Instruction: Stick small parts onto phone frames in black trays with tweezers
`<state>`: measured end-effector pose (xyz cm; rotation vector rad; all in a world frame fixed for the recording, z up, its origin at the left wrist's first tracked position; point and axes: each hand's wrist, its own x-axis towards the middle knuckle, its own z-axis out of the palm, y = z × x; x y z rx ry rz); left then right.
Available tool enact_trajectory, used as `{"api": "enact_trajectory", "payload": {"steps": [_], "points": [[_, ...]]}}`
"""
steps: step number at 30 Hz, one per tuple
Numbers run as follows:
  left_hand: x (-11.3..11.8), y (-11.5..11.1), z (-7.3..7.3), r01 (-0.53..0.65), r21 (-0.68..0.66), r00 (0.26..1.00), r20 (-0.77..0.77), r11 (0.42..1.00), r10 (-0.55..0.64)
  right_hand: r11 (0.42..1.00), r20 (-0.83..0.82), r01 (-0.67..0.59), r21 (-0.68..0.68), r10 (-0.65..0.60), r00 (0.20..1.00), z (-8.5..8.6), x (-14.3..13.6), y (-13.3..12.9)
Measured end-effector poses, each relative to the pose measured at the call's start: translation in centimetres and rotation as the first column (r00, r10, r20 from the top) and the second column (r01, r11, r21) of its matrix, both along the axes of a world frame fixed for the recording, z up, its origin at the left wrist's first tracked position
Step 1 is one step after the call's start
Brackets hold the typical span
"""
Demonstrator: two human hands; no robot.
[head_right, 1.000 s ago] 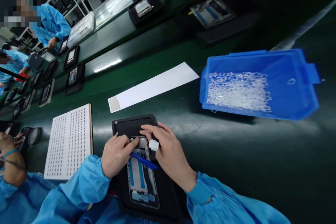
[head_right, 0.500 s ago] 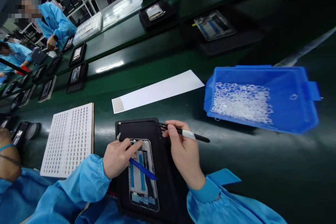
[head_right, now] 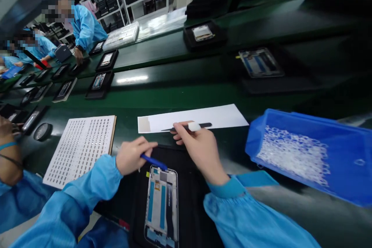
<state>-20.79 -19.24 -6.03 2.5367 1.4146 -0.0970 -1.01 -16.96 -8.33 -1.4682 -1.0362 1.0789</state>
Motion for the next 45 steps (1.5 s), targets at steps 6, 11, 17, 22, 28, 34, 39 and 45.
{"api": "enact_trajectory", "payload": {"steps": [6, 11, 17, 22, 28, 34, 39, 45], "points": [[-1.7, 5.2, -0.5, -0.028, 0.0, 0.979, -0.2, 1.0, 0.027, 0.999, 0.058, -0.042, -0.022, 0.043, 0.997, -0.6, -3.7, 4.3], [-2.7, 4.4, -1.4, 0.032, -0.03, 0.973, -0.228, 0.999, -0.038, 0.999, 0.16, -0.036, -0.037, 0.041, 0.986, -1.6, -4.7, 4.7], [-2.6, 3.9, -1.4, 0.014, -0.031, 0.976, -0.217, 0.999, -0.02, 0.998, 0.218, -0.023, -0.054, 0.034, 0.975, -1.8, -5.0, 4.5], [-2.6, 4.0, -1.3, 0.001, -0.051, 0.978, -0.208, 0.999, -0.011, 0.998, 0.176, -0.035, -0.05, 0.044, 0.983, -2.2, -5.0, 4.3], [-2.6, 3.9, -1.5, 0.004, -0.035, 0.987, -0.162, 0.999, -0.01, 1.0, -0.005, -0.009, 0.004, 0.009, 1.0, -2.5, -4.7, 4.5], [-3.2, 4.0, -1.4, -0.057, -0.06, 0.994, -0.1, 0.997, 0.051, 0.984, -0.156, 0.173, 0.029, -0.166, 0.974, -1.6, -1.2, -0.8], [-1.9, 3.2, 0.3, -0.152, -0.073, 0.951, 0.262, 0.986, 0.166, 0.987, 0.049, 0.159, -0.039, -0.157, 0.986, -2.2, 0.7, -8.7], [2.4, 1.8, 1.1, 0.042, -0.423, 0.988, 0.151, 0.905, 0.025, 0.994, 0.201, 0.109, 0.003, -0.107, 0.974, -2.4, -0.3, -10.8]]}}
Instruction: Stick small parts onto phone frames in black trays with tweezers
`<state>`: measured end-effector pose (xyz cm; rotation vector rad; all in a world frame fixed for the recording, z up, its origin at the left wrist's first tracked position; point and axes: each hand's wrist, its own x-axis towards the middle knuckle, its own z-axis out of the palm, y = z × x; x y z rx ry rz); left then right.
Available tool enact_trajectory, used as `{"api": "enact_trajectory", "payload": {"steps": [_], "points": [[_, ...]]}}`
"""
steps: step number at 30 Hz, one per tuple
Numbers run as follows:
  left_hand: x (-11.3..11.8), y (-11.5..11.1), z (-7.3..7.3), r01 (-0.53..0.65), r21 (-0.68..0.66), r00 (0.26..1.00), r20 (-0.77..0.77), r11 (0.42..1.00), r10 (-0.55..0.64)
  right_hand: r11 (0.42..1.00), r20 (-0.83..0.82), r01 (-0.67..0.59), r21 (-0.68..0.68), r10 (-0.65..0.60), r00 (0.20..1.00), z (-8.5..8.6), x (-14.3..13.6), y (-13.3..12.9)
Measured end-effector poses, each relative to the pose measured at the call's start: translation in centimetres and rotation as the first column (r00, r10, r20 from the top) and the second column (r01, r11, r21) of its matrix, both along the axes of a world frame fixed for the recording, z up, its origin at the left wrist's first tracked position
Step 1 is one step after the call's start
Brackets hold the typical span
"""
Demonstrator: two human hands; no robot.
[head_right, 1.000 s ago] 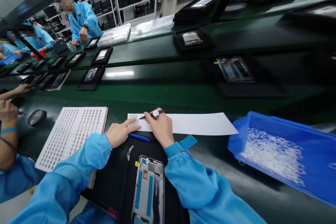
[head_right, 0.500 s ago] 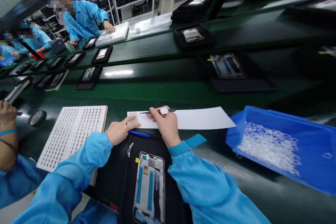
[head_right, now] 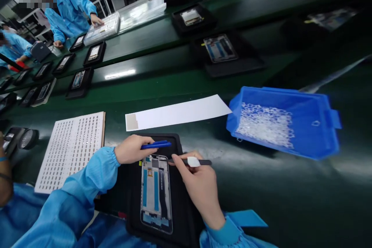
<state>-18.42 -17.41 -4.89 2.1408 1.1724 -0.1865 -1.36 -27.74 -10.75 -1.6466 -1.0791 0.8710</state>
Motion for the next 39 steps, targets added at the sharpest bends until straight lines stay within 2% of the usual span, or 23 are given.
{"api": "enact_trajectory", "payload": {"steps": [3, 9, 33, 39], "points": [[0.8, 0.1, -0.5, 0.042, -0.031, 0.995, -0.086, 0.999, -0.045, 1.0, 0.043, -0.011, -0.003, 0.011, 0.999, -0.3, -0.1, 0.3], [0.7, 0.4, -1.2, 0.077, -0.027, 0.989, -0.125, 0.997, -0.08, 1.0, 0.048, -0.022, -0.013, 0.022, 0.999, -0.8, 0.1, 0.3], [1.0, 0.2, -0.7, 0.085, -0.038, 0.984, -0.155, 0.996, -0.089, 0.999, 0.093, -0.039, -0.034, 0.042, 0.995, -1.1, 0.1, 0.1], [1.6, -0.3, -0.6, 0.065, -0.005, 0.972, -0.227, 0.998, -0.065, 0.999, 0.132, -0.046, -0.024, 0.049, 0.99, -0.8, 0.0, 0.0]]}}
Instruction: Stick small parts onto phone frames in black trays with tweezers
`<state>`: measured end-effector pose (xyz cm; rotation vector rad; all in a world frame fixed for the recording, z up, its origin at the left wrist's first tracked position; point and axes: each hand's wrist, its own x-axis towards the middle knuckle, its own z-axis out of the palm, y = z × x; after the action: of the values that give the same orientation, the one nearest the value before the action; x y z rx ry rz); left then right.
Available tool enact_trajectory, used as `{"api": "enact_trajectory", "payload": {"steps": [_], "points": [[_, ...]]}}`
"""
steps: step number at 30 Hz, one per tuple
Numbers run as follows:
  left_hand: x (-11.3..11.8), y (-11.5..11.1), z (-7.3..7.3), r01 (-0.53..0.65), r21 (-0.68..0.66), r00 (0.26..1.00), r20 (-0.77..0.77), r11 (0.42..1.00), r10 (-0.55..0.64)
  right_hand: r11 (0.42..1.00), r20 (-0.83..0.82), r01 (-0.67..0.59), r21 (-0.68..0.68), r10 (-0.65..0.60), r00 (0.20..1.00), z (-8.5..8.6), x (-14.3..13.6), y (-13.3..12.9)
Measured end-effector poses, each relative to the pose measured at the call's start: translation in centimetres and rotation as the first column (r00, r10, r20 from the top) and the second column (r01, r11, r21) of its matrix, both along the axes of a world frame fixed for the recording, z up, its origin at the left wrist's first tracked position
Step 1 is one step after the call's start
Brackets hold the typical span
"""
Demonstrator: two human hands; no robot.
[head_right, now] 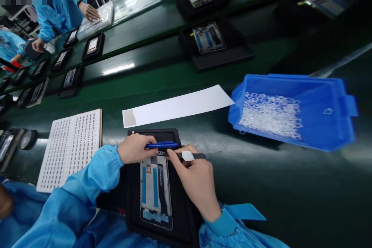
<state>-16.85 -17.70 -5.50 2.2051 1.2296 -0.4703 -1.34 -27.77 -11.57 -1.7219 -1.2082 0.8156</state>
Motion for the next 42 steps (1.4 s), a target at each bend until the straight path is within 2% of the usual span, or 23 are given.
{"api": "enact_trajectory", "payload": {"steps": [9, 14, 20, 23, 27, 30, 34, 36, 38, 40, 42], "points": [[0.4, -0.3, 0.3, 0.043, 0.037, 0.998, -0.055, 0.998, -0.041, 0.992, 0.044, 0.023, 0.126, -0.029, 0.999, 0.0, 0.0, -0.5], [0.3, -0.2, 0.3, 0.055, 0.042, 0.997, -0.061, 0.998, -0.053, 0.969, 0.176, -0.051, 0.242, 0.008, 0.984, 0.0, -0.3, -0.4], [0.2, -0.2, 0.3, 0.049, 0.023, 0.997, -0.055, 0.999, -0.048, 0.94, 0.276, -0.077, 0.334, -0.019, 0.961, 0.0, -0.4, -0.6], [0.1, -0.3, 0.2, 0.046, 0.028, 0.998, -0.051, 0.999, -0.045, 0.916, 0.342, -0.108, 0.385, -0.033, 0.939, -0.2, -0.9, -0.8], [0.0, -0.5, -0.3, 0.028, 0.058, 0.999, -0.042, 0.998, -0.026, 0.856, 0.4, -0.188, 0.481, -0.024, 0.916, -0.2, -1.6, -0.9], [0.1, -0.7, -0.6, -0.006, 0.063, 0.999, -0.033, 0.998, 0.008, 0.848, 0.34, -0.148, 0.509, -0.04, 0.94, -0.2, -1.7, -0.9], [-0.7, -1.5, 0.0, -0.129, 0.085, 0.987, 0.112, 0.988, 0.119, 0.875, 0.112, 0.128, 0.466, -0.202, 0.973, -0.5, -1.2, -0.9], [-2.3, -2.3, 0.6, -0.25, 0.096, 0.945, 0.239, 0.963, 0.222, 0.882, -0.005, 0.241, 0.405, -0.262, 0.965, -0.7, -0.8, -0.8], [-4.6, -3.8, 1.1, -0.365, 0.12, 0.89, 0.336, 0.923, 0.308, 0.897, -0.107, 0.299, 0.326, -0.279, 0.954, -0.9, -0.7, -0.7], [-7.1, -6.1, 1.0, -0.431, 0.153, 0.861, 0.365, 0.889, 0.355, 0.912, -0.186, 0.317, 0.26, -0.275, 0.943, -1.0, -0.7, -0.5], [-9.1, -9.0, 0.1, -0.458, 0.136, 0.861, 0.314, 0.879, 0.4, 0.923, -0.236, 0.315, 0.222, -0.262, 0.936, -1.1, -1.0, -0.4]]}}
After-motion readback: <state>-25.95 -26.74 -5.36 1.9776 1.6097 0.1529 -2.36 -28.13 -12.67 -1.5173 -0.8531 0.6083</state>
